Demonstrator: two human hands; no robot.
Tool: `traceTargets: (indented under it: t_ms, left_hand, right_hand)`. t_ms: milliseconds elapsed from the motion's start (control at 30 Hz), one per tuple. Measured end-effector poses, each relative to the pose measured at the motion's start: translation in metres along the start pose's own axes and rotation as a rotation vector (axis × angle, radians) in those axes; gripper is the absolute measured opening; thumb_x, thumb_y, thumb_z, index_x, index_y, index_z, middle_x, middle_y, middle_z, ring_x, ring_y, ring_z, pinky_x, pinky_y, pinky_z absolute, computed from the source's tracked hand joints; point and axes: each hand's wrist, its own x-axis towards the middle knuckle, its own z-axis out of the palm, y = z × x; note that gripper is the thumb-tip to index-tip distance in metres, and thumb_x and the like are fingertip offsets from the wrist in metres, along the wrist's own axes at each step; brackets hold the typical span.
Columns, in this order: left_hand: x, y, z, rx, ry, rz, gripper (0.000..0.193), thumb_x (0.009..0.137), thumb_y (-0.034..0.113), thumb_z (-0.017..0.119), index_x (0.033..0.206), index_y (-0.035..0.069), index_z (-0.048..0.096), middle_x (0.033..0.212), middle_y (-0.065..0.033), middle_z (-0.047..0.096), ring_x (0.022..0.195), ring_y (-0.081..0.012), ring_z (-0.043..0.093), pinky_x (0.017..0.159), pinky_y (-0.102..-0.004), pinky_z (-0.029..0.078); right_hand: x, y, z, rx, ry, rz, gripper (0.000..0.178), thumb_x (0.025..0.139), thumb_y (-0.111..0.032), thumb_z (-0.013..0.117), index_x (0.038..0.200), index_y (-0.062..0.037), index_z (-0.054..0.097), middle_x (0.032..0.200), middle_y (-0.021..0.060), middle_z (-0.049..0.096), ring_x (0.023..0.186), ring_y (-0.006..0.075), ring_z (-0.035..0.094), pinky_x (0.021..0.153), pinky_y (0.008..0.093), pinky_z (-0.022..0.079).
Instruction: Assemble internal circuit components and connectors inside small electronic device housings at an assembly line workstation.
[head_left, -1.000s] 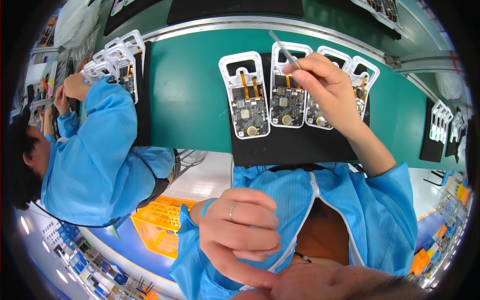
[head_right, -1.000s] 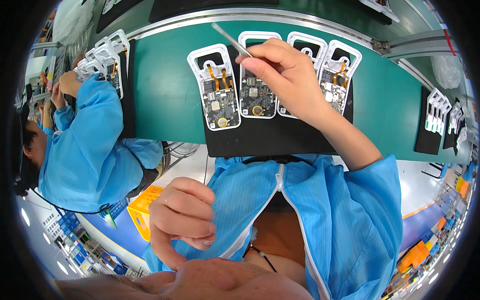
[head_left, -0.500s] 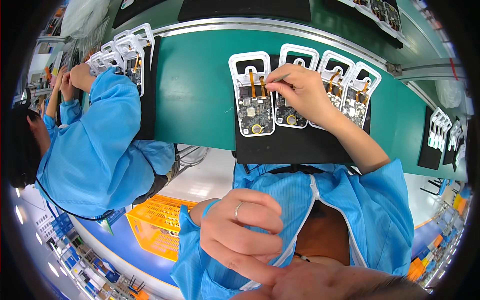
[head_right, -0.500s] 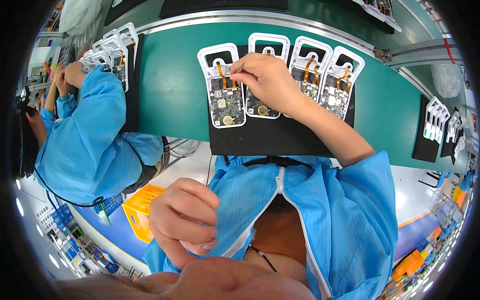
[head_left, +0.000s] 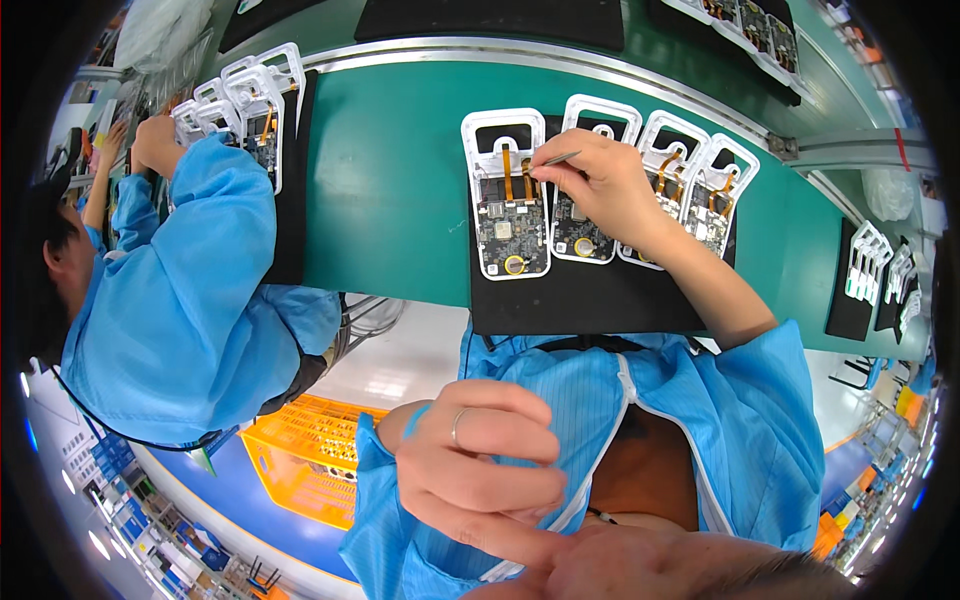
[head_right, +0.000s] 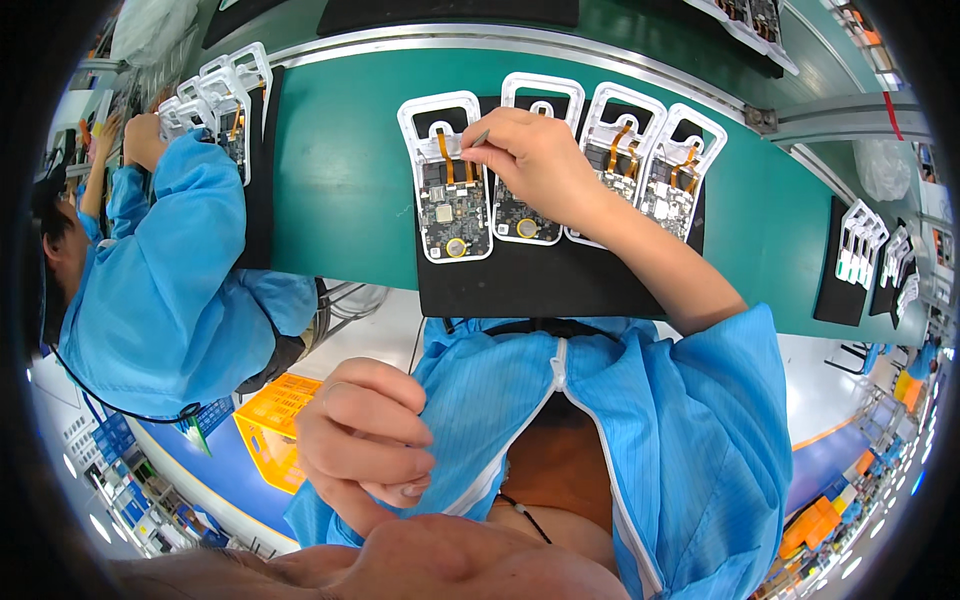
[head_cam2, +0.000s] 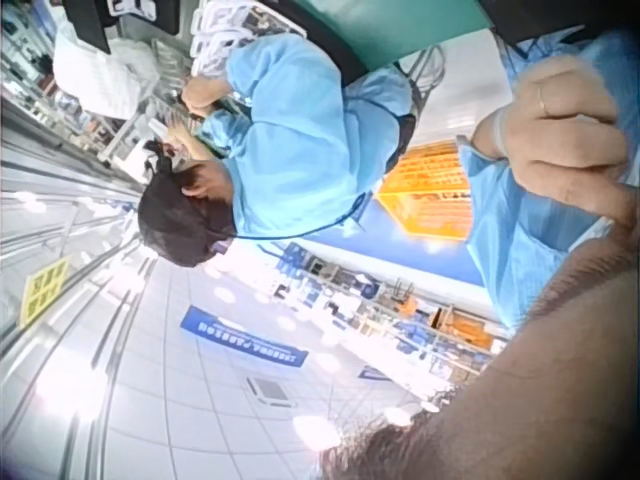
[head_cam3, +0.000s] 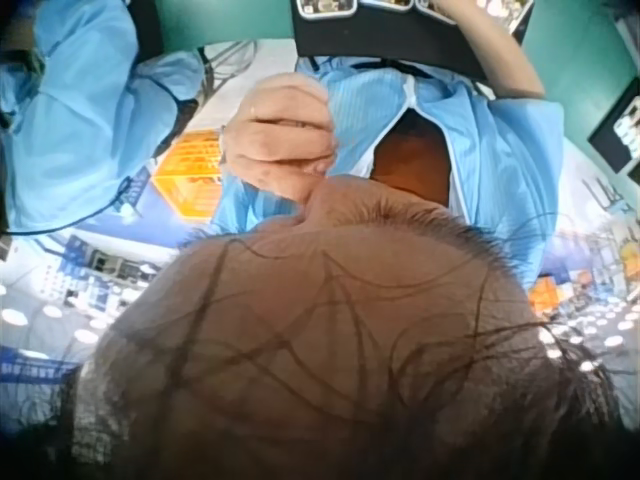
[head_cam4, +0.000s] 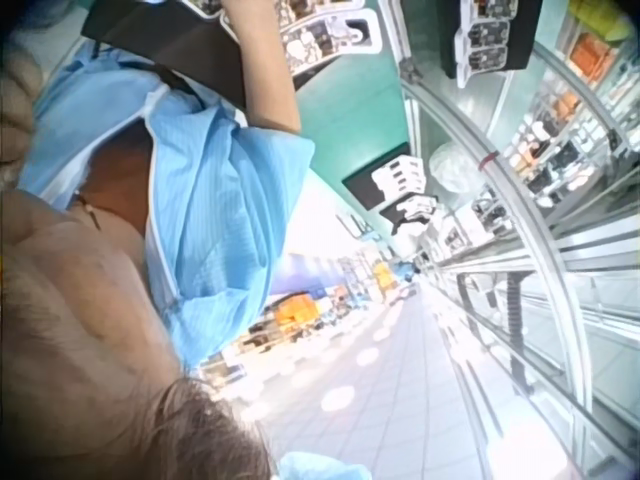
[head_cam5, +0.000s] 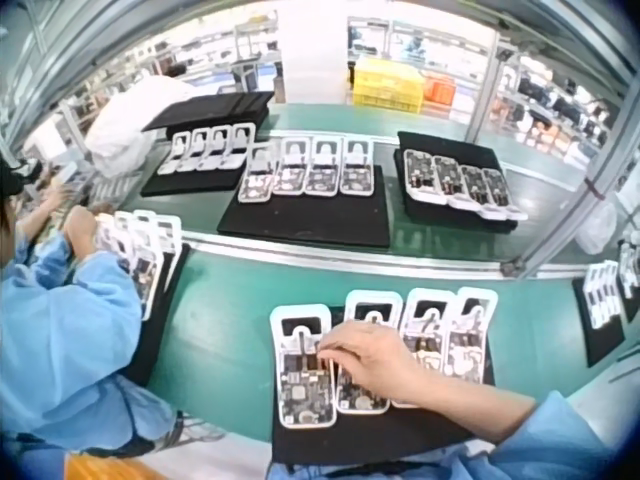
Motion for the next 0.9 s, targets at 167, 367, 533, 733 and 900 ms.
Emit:
traceTargets:
  t_ms: [167, 367, 533, 733, 900]
  left_hand:
    - [-0.001, -0.006, -0.005, -0.011, 0.009, 0.100, 0.032, 0.074, -0.005, 0.063, 0.095, 0.016, 0.076, 0.090, -0.0067, 0.064, 0.071, -0.0239, 0.057, 0.058, -0.0323, 0.048]
    - [0.001, -0.007, -0.005, 0.061, 0.003, 0.131, 0.031, 0.072, 0.000, 0.067, 0.095, 0.017, 0.077, 0.091, -0.0057, 0.063, 0.071, -0.0237, 0.057, 0.060, -0.0348, 0.049]
    - [0.002, -0.016, -0.017, 0.422, 0.222, -0.073, 0.028, 0.069, -0.008, 0.070, 0.090, 0.011, 0.070, 0.082, -0.0061, 0.062, 0.071, -0.0239, 0.059, 0.059, -0.0362, 0.047]
    - [-0.033, -0.110, -0.031, 0.986, 0.203, -0.565, 0.019, 0.076, 0.000, 0.078, 0.082, 0.002, 0.061, 0.079, -0.0092, 0.061, 0.072, -0.0250, 0.058, 0.063, -0.0358, 0.047]
    - [-0.043, -0.133, -0.029, 1.020, 0.241, -0.609, 0.017, 0.077, 0.000, 0.078, 0.089, 0.001, 0.065, 0.076, -0.0057, 0.059, 0.063, -0.0154, 0.052, 0.058, -0.0292, 0.044]
  right_hand:
    - [0.003, -0.006, -0.004, 0.046, -0.011, 0.033, 0.009, 0.088, -0.007, 0.070, 0.097, -0.0042, 0.070, 0.089, 0.0092, 0.069, 0.074, 0.0241, 0.066, 0.066, 0.0314, 0.051]
    - [0.007, -0.004, -0.004, 0.003, -0.069, 0.001, 0.010, 0.089, -0.008, 0.069, 0.098, -0.0031, 0.069, 0.089, 0.0095, 0.069, 0.075, 0.0226, 0.068, 0.067, 0.0307, 0.052]
    - [0.005, -0.006, -0.010, 0.267, 0.022, 0.235, 0.013, 0.091, -0.009, 0.069, 0.100, 0.0009, 0.070, 0.091, 0.0086, 0.070, 0.080, 0.0130, 0.070, 0.070, 0.0253, 0.055]
    - [0.009, -0.029, -0.014, 0.441, -0.011, 0.370, 0.013, 0.092, -0.006, 0.068, 0.098, 0.0046, 0.066, 0.091, 0.0087, 0.069, 0.081, 0.0131, 0.071, 0.070, 0.0241, 0.056]
    - [0.017, -0.024, -0.009, 0.003, -0.012, 0.096, 0.022, 0.098, -0.023, 0.059, 0.096, -0.0013, 0.061, 0.080, 0.0162, 0.063, 0.072, 0.0330, 0.064, 0.064, 0.0398, 0.049]
